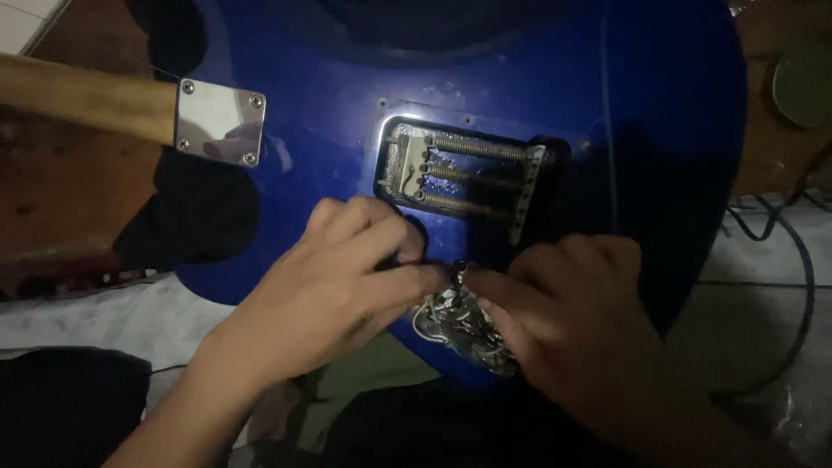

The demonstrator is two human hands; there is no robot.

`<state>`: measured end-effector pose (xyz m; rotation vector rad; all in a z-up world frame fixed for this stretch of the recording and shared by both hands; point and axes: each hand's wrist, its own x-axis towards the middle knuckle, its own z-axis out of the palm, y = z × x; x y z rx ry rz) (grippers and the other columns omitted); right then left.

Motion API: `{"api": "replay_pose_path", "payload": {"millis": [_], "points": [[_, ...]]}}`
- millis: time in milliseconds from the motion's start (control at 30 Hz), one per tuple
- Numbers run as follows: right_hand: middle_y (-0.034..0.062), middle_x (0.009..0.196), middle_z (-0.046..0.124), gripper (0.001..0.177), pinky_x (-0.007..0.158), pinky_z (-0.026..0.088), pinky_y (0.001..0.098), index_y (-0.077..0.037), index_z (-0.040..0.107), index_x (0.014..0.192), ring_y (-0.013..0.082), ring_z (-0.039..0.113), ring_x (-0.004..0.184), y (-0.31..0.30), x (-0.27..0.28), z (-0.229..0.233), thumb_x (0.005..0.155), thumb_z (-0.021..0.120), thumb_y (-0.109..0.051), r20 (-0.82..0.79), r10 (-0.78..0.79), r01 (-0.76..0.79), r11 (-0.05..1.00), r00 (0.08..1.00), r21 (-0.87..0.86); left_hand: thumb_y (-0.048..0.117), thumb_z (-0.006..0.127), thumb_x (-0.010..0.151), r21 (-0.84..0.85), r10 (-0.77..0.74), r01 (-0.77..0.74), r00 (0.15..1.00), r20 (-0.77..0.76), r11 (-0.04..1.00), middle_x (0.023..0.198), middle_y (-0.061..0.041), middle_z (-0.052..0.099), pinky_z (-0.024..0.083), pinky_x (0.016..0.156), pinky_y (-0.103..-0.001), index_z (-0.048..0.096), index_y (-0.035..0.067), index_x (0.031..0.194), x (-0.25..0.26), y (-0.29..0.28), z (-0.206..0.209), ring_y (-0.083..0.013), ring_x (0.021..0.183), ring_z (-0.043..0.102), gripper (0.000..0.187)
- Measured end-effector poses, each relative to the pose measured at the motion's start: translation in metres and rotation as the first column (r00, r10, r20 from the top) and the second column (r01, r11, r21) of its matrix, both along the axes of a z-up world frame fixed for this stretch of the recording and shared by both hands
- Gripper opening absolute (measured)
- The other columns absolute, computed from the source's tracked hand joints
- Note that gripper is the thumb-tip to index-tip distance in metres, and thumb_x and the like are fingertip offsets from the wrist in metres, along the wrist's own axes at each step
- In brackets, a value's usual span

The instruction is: The person disassembles an electric guitar's electronics by removing hardware from the body, turning the guitar over, and taking the wiring harness and potentiometers out of the back cavity.

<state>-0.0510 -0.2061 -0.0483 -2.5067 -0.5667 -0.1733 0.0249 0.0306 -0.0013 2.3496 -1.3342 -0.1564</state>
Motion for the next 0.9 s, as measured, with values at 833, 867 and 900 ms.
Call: {"api": "replay_pose_path", "payload": {"millis": [833, 867, 900], "points": [[-0.0017, 0.078, 0.073, 0.016, 0.078, 0.036, 0.0394, -0.019, 0.079, 0.097, 0.0131, 0.068, 0.079, 0.055, 0.090, 0.056, 0.084, 0.074, -0.028, -0.362, 0.079, -0.106, 0.993, 0.929, -0.054, 0.021, 0.074, 0.086, -0.047, 0.045, -0.052, 0.988, -0.146, 0.998, 0.098, 0.000, 0.060, 0.039, 0.085, -0.042, 0.078, 0.018, 0.096, 0.046, 0.053, -0.006, -0.0237, 0.103, 0.053, 0.011], [-0.0021, 0.080, 0.074, 0.015, 0.079, 0.036, 0.0386, -0.019, 0.079, 0.097, 0.0121, 0.068, 0.081, 0.055, 0.089, 0.057, 0.087, 0.073, -0.028, -0.340, 0.099, -0.123, 0.991, 0.935, -0.051, 0.023, 0.076, 0.084, -0.039, 0.053, -0.061, 0.981, -0.188, 0.997, 0.098, 0.001, 0.061, 0.039, 0.084, -0.041, 0.078, 0.020, 0.096, 0.046, 0.053, -0.005, -0.0232, 0.103, 0.053, 0.012], [-0.0024, 0.083, 0.074, 0.013, 0.079, 0.037, 0.0379, -0.020, 0.079, 0.097, 0.0110, 0.068, 0.083, 0.054, 0.088, 0.058, 0.089, 0.073, -0.028, -0.317, 0.118, -0.141, 0.989, 0.941, -0.048, 0.023, 0.076, 0.084, -0.039, 0.045, -0.053, 0.982, -0.184, 0.998, 0.098, 0.001, 0.061, 0.039, 0.084, -0.041, 0.078, 0.020, 0.096, 0.046, 0.052, -0.005, -0.0232, 0.103, 0.053, 0.012]]}}
